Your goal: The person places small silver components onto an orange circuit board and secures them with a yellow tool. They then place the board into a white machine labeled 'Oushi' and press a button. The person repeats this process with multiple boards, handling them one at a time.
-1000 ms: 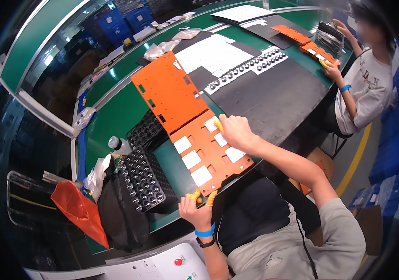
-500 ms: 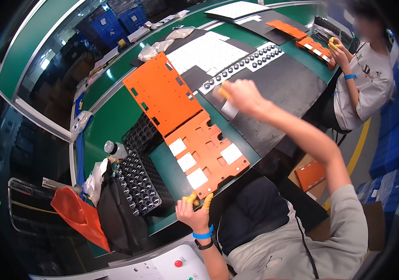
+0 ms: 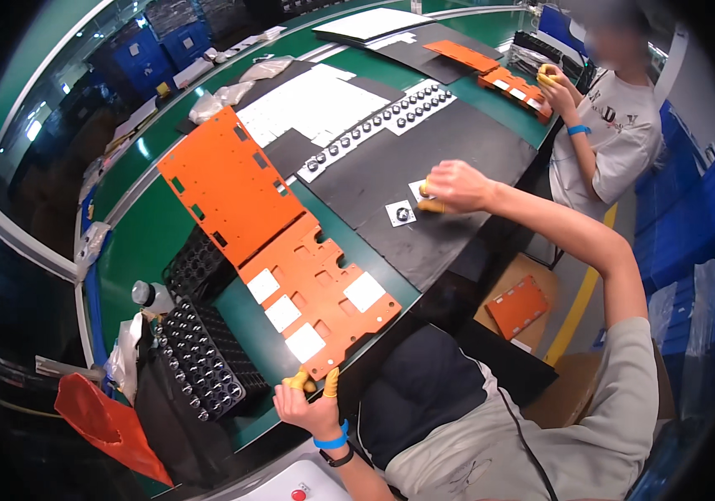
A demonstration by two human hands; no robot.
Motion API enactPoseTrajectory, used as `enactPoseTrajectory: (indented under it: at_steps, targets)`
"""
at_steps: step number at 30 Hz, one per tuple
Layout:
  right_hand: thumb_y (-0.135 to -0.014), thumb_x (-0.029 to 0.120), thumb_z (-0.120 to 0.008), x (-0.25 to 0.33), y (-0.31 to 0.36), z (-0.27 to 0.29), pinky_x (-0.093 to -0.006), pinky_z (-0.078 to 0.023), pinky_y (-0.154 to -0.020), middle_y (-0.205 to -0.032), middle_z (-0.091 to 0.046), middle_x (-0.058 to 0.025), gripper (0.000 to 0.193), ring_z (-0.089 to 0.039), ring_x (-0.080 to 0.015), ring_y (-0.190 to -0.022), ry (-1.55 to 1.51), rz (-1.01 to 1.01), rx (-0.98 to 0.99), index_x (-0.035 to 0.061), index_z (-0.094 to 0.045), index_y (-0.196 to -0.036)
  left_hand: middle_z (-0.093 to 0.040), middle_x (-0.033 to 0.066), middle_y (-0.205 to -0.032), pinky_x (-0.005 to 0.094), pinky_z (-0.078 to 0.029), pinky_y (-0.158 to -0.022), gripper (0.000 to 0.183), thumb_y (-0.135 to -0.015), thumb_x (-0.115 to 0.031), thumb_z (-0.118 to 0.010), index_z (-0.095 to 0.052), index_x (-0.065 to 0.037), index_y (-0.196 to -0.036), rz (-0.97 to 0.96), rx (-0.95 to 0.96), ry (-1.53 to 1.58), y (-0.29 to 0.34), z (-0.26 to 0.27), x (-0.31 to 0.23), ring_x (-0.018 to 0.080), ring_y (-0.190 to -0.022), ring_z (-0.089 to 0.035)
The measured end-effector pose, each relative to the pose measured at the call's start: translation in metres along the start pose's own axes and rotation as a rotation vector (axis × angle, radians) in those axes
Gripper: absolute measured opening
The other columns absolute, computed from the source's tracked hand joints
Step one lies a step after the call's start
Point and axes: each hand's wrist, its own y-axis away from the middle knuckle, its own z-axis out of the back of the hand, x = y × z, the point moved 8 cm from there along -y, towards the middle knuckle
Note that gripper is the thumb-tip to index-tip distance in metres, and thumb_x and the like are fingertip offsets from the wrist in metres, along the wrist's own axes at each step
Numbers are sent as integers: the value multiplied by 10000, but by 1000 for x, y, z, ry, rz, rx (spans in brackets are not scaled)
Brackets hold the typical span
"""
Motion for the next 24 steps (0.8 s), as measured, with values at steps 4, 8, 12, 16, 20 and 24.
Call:
enactPoseTrajectory:
  at_steps: [4,8,12,16,20,24]
  targets:
    - [-818,458,-747,-39,7,1,-439,-523,-756,-862,-661,-144,469,-651,-340,-849,-290,-577,66,20,-640,-947,-434,37,-631,378,-334,-582,601,-675,-592,-840,-616,-37,-734,-1,-40,-5,-1,2,0,255,-607,-448]
    - [-816,388,-746,-43,5,-20,-451,-523,-779,-896,-673,-149,390,-655,-353,-886,-434,-685,212,22,-674,-932,-483,57,-653,389,-360,-601,579,-703,-573,-829,-636,-37,-808,-5,14,-36,-1,1,0,271,-638,-482]
    - [-800,253,-707,-58,-23,-32,-449,-528,-820,-963,-658,-157,277,-644,-343,-970,-345,-589,193,28,-686,-959,-475,50,-650,384,-353,-595,585,-706,-583,-824,-624,-41,-796,6,0,-54,0,6,3,264,-628,-474]
    - [-794,65,-673,-92,-28,-38,-429,-523,-864,-973,-639,-122,193,-615,-316,-1011,-249,-501,24,51,-692,-985,-465,40,-646,374,-346,-591,588,-706,-590,-823,-601,-49,-775,10,29,-27,-2,-5,1,255,-624,-468]
    - [-766,24,-666,-117,-48,-55,-429,-501,-892,-964,-633,-120,199,-589,-312,-1021,-214,-531,-30,38,-686,-963,-463,36,-649,375,-344,-590,596,-703,-604,-818,-589,-56,-763,16,30,-53,-1,-2,2,253,-623,-468]
    - [-752,5,-655,-134,-58,-70,-426,-483,-933,-955,-637,-135,225,-578,-319,-1051,-185,-548,-44,6,-695,-974,-455,36,-645,377,-336,-585,605,-712,-618,-806,-581,-58,-755,-1,8,-43,-1,-1,2,259,-613,-455]
